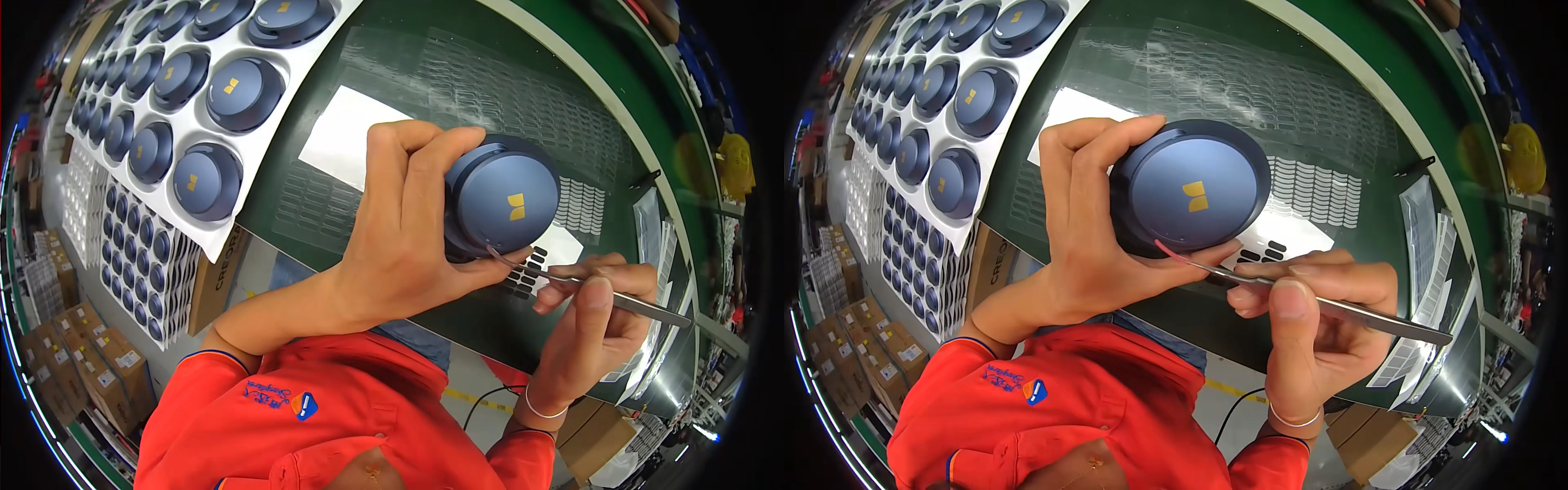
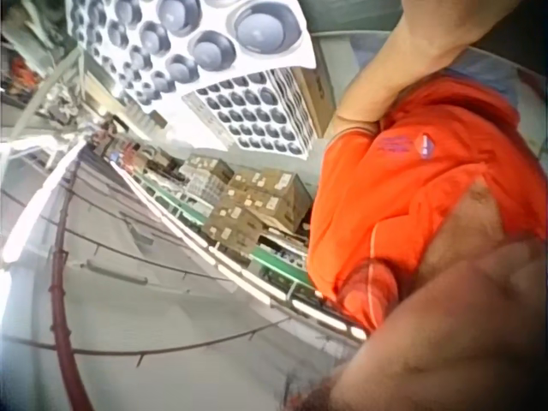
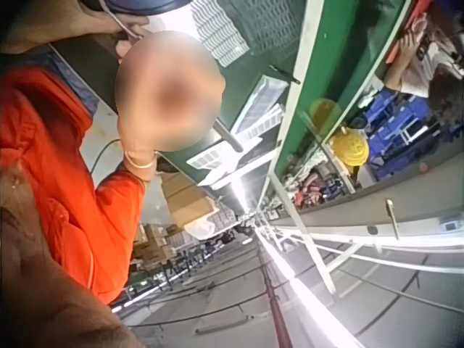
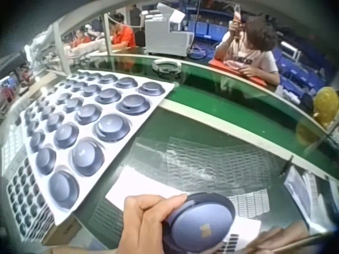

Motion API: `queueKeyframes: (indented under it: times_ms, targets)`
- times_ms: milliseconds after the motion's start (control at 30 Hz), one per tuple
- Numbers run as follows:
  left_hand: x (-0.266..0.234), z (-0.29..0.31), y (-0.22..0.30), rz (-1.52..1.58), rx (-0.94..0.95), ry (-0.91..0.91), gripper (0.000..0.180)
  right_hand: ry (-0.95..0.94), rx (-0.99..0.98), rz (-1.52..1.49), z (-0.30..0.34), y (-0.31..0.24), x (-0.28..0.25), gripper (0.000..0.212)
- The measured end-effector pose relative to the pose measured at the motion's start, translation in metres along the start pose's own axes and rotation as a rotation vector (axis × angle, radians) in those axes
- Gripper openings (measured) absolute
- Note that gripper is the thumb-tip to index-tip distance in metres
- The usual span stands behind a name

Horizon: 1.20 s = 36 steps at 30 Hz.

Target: Assembling speaker components on a factory production line using tweezers to apply labels and small parts.

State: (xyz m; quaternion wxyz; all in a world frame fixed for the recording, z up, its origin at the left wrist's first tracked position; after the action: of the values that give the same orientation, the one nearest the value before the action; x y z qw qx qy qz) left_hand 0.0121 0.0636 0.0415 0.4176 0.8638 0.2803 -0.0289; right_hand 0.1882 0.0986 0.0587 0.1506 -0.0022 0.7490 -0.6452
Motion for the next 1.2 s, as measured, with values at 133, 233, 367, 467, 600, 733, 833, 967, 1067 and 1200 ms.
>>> queueKeyframes:
  times_ms: [133,233,367,467,600,733,833,967,1067,1200]
  targets:
    - [0.0013,0.0012,-0.0002,-0.006,0.022,0.018,0.083,0.048,-0.020,0.052,-0.0023,0.0010,0.0075,0.014]
    - [0.0011,0.0024,-0.0023,-0.005,0.030,0.026,0.084,0.048,-0.015,0.049,-0.0026,0.0032,0.0040,0.015]
    - [0.0001,0.0035,-0.0027,0.006,0.019,0.026,0.086,0.011,-0.003,-0.001,-0.0029,0.0067,0.0041,0.014]
    - [0.0000,0.0043,-0.0022,-0.004,0.028,0.033,0.086,0.015,-0.016,0.004,-0.0026,0.0075,0.0041,0.013]
    - [-0.0011,0.0045,-0.0024,0.007,0.026,0.041,0.086,0.005,-0.015,0.017,-0.0034,0.0073,0.0061,0.012]
    - [-0.0006,0.0055,-0.0031,-0.003,0.039,0.040,0.086,0.009,-0.018,0.013,-0.0036,0.0072,0.0070,0.013]
    - [-0.0009,0.0059,-0.0036,0.008,0.039,0.046,0.086,0.015,-0.017,0.012,-0.0032,0.0084,0.0064,0.013]
    - [0.0002,0.0070,-0.0053,0.019,0.073,0.065,0.086,0.012,-0.015,0.008,-0.0042,0.0090,0.0070,0.013]
    - [0.0002,0.0069,-0.0055,-0.013,0.074,0.044,0.088,0.017,-0.018,0.022,-0.0030,0.0091,0.0064,0.013]
    - [-0.0022,0.0071,-0.0051,0.011,0.075,0.046,0.088,0.023,-0.049,0.026,0.0005,0.0077,0.0067,0.016]
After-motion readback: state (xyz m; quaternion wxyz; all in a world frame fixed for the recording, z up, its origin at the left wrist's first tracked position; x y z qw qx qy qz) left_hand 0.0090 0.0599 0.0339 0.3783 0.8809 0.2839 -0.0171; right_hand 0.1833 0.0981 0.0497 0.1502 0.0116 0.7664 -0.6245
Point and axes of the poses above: each hand's wrist, its own z-axis away from the middle knuckle, its own x-axis out of the palm, y = z × x, the point moved 8 cm from there along -z, towards the middle knuckle, and after that the axes turned 13 degrees about z, right-handed, at the moved point
